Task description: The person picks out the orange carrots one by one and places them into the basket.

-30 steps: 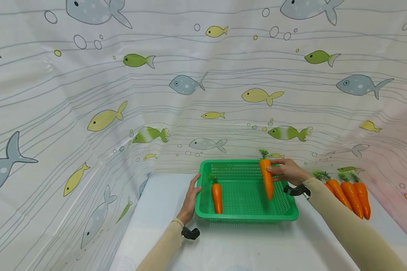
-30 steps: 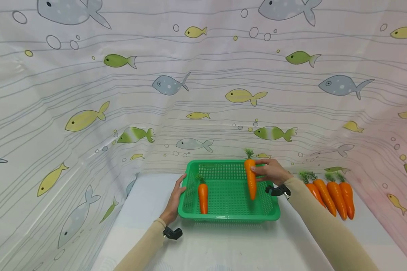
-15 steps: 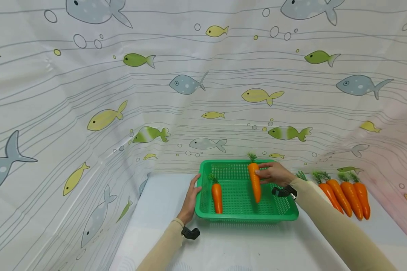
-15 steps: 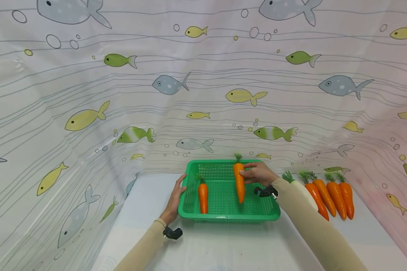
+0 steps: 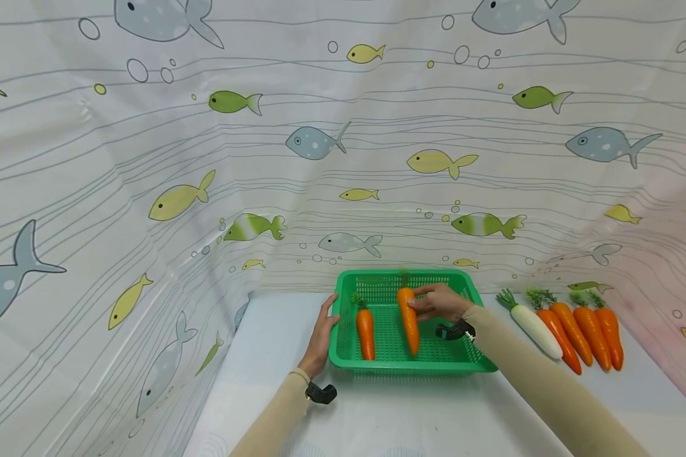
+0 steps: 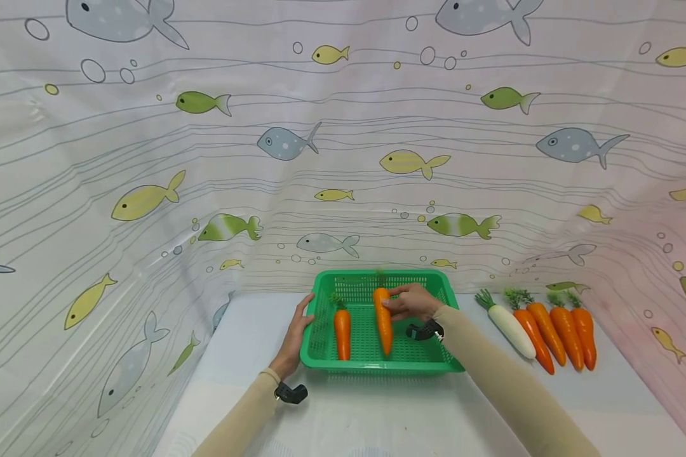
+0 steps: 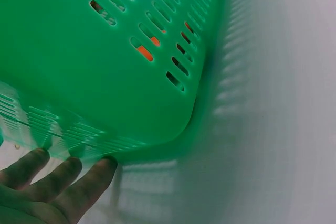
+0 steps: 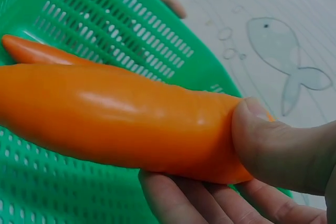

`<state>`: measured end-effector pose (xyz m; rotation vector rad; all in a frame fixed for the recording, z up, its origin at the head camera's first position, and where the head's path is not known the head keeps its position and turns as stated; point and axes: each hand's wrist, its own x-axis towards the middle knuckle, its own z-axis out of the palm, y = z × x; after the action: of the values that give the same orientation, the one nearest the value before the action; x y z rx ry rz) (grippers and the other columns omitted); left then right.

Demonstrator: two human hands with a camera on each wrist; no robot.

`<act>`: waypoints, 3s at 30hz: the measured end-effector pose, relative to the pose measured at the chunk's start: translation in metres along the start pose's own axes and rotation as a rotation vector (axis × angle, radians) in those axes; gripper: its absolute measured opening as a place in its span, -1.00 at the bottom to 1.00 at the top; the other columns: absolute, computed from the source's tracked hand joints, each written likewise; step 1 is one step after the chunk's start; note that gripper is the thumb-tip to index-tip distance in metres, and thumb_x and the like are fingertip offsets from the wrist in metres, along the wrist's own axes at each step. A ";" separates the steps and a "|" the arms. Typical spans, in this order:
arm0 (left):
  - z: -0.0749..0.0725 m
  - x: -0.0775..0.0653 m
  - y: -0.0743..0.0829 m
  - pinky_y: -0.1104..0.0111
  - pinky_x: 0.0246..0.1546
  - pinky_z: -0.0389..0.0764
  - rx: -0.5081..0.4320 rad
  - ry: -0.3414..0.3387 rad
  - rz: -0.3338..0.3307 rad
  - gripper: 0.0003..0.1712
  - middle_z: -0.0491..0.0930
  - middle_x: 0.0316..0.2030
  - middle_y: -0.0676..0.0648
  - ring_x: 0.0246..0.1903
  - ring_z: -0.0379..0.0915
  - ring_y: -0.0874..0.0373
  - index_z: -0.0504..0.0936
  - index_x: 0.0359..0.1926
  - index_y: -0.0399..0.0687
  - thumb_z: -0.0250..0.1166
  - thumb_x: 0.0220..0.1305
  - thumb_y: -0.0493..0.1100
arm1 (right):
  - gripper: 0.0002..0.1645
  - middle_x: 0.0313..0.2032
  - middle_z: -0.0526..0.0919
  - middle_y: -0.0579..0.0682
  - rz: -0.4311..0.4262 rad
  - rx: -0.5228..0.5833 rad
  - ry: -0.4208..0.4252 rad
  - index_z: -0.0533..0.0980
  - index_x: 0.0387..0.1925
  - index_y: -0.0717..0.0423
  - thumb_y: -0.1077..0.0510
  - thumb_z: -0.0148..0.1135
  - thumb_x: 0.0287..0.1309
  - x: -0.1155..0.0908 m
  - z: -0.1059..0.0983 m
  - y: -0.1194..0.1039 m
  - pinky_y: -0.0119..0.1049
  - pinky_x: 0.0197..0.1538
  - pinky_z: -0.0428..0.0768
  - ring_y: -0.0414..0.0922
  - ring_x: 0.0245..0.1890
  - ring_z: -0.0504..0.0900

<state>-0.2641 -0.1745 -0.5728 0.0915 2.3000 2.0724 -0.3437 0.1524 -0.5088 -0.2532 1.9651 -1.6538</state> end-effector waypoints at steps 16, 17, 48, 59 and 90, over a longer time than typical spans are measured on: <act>-0.001 0.000 -0.002 -0.27 0.62 -0.16 0.001 0.002 0.020 -0.35 -0.12 0.73 -0.01 0.70 -0.23 -0.13 0.05 0.68 0.45 -0.20 0.67 0.00 | -0.26 0.12 0.71 0.38 0.053 0.039 0.007 0.26 0.48 0.54 0.26 0.28 0.44 0.022 0.030 0.011 0.01 0.06 0.78 0.06 -0.03 0.82; -0.001 -0.001 -0.002 -0.27 0.62 -0.16 -0.002 0.002 0.020 -0.35 -0.12 0.73 -0.01 0.70 -0.23 -0.12 0.05 0.68 0.45 -0.20 0.68 0.00 | -0.26 0.13 0.71 0.38 0.057 0.042 0.007 0.25 0.48 0.54 0.26 0.28 0.44 0.023 0.032 0.012 0.01 0.06 0.78 0.07 -0.03 0.82; 0.000 -0.004 0.003 -0.29 0.61 -0.18 0.004 0.004 0.006 -0.35 -0.14 0.73 -0.04 0.70 -0.26 -0.16 0.04 0.69 0.40 -0.21 0.68 -0.04 | -0.16 0.29 0.53 0.49 0.153 -0.024 -0.106 0.07 0.52 0.62 0.24 0.23 0.49 0.040 0.058 0.019 0.00 0.15 0.75 0.23 0.17 0.72; 0.001 -0.004 0.003 -0.30 0.60 -0.13 0.009 0.001 0.007 -0.35 -0.13 0.73 -0.09 0.69 -0.19 -0.19 0.04 0.69 0.34 -0.21 0.68 -0.05 | -0.13 0.34 0.48 0.49 0.167 -0.017 -0.113 0.04 0.52 0.66 0.26 0.25 0.48 0.045 0.065 0.019 -0.03 0.19 0.73 0.23 0.22 0.69; 0.001 -0.003 0.003 -0.31 0.61 -0.15 -0.003 0.010 -0.008 -0.36 -0.12 0.73 -0.04 0.70 -0.22 -0.17 0.08 0.67 0.45 -0.20 0.67 -0.01 | -0.25 0.23 0.63 0.44 0.132 -0.124 0.006 0.37 0.38 0.59 0.22 0.42 0.35 0.037 0.069 0.015 -0.02 0.15 0.74 0.14 0.07 0.80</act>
<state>-0.2607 -0.1735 -0.5701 0.0722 2.2996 2.0773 -0.3358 0.0798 -0.5403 -0.1606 2.0465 -1.4537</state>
